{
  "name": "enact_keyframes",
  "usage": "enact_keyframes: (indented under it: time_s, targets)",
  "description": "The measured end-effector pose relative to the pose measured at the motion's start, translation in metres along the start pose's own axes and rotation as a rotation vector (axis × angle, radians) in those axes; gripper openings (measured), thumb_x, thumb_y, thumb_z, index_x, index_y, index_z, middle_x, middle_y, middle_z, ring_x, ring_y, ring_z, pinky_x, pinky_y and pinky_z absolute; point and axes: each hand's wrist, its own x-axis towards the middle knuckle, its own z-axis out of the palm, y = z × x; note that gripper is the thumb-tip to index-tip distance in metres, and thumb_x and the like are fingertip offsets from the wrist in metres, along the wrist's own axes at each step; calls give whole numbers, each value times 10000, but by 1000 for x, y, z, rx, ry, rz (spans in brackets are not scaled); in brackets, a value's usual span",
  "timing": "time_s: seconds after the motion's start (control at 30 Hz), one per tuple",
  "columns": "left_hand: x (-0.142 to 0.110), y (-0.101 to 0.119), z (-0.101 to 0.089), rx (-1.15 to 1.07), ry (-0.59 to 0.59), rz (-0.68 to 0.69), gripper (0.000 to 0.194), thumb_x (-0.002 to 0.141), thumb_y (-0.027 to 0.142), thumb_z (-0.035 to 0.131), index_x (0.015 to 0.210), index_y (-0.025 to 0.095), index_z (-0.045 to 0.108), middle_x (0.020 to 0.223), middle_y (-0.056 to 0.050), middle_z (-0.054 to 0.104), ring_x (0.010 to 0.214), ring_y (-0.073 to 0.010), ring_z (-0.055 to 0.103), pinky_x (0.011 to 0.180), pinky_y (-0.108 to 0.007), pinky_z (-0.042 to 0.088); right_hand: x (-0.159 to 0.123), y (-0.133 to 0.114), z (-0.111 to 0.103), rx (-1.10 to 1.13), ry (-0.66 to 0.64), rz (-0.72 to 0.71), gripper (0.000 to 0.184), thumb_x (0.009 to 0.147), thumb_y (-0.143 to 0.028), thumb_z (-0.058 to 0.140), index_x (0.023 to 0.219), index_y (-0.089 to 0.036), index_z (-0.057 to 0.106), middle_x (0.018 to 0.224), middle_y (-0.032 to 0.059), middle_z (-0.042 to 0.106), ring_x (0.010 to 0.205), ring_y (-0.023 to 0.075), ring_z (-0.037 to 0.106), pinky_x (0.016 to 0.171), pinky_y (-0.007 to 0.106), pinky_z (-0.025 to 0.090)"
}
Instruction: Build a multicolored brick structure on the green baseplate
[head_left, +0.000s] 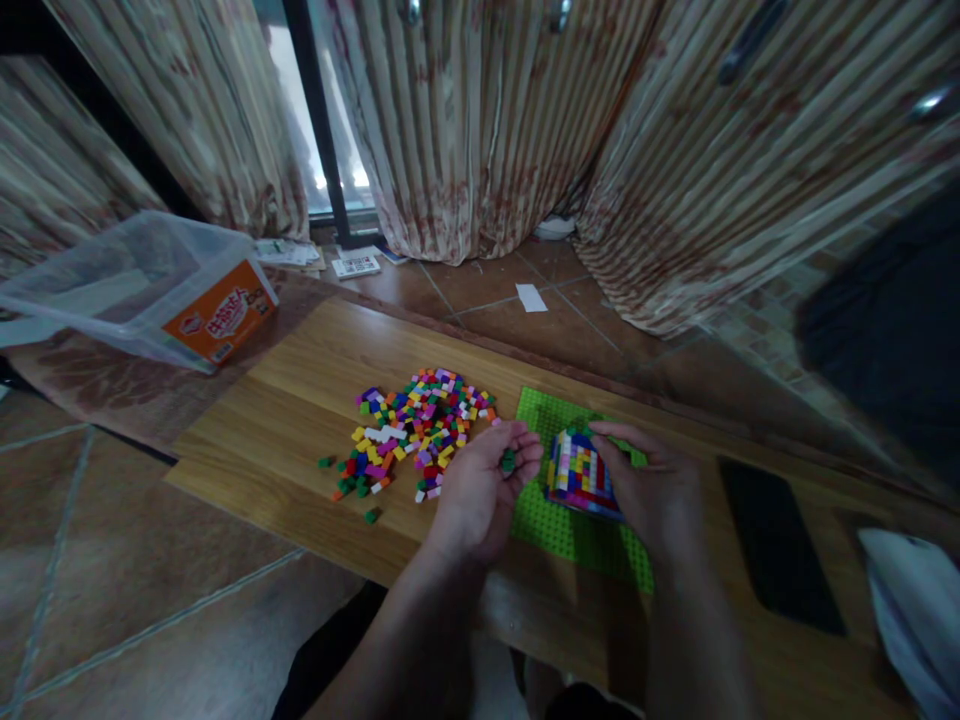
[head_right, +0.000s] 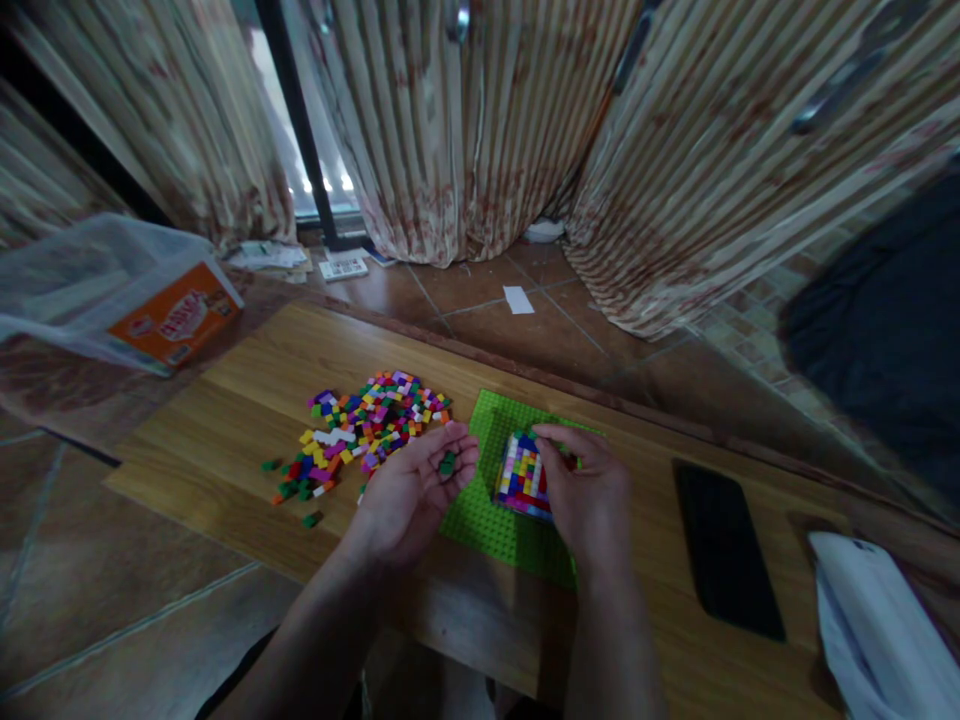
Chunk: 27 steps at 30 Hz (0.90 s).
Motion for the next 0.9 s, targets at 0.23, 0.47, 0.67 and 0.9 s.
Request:
enact_keyframes:
  time_s: [0.23, 0.47, 0.67, 0.9]
  targets:
    - [1, 0, -2, 12, -5, 9, 112, 831, 126, 570, 799, 98, 674, 791, -65, 656, 673, -96, 601, 666, -215, 475, 1, 3, 2, 3, -73, 20, 245, 800, -388, 640, 953, -249, 772, 1046, 61, 739, 991, 241, 668, 923, 426, 491]
    - [1, -1, -4, 11, -29, 15, 89, 816, 143, 599, 815, 99, 676, 799, -71, 660, 681, -101, 603, 674, -223, 473, 1, 1, 1, -5, -103, 4, 219, 810, -382, 633, 924, -252, 767, 1026, 53, 741, 988, 238, 662, 922, 420, 487]
    - [0, 0, -2, 17, -18, 10, 100, 836, 140, 581, 819, 95, 669, 788, -65, 656, 672, -92, 599, 664, -210, 478, 1, 2, 3, 31, -128, 67, 286, 830, -447, 611, 941, -237, 769, 970, 59, 753, 901, 237, 680, 862, 412, 514]
    - [0, -1, -2, 25, -16, 10, 97, 831, 155, 593, 820, 101, 672, 782, -70, 661, 669, -102, 601, 668, -222, 484, 3, 1, 5, 107, -135, 143, 299, 818, -449, 623, 942, -218, 768, 971, 63, 769, 890, 246, 702, 818, 399, 540]
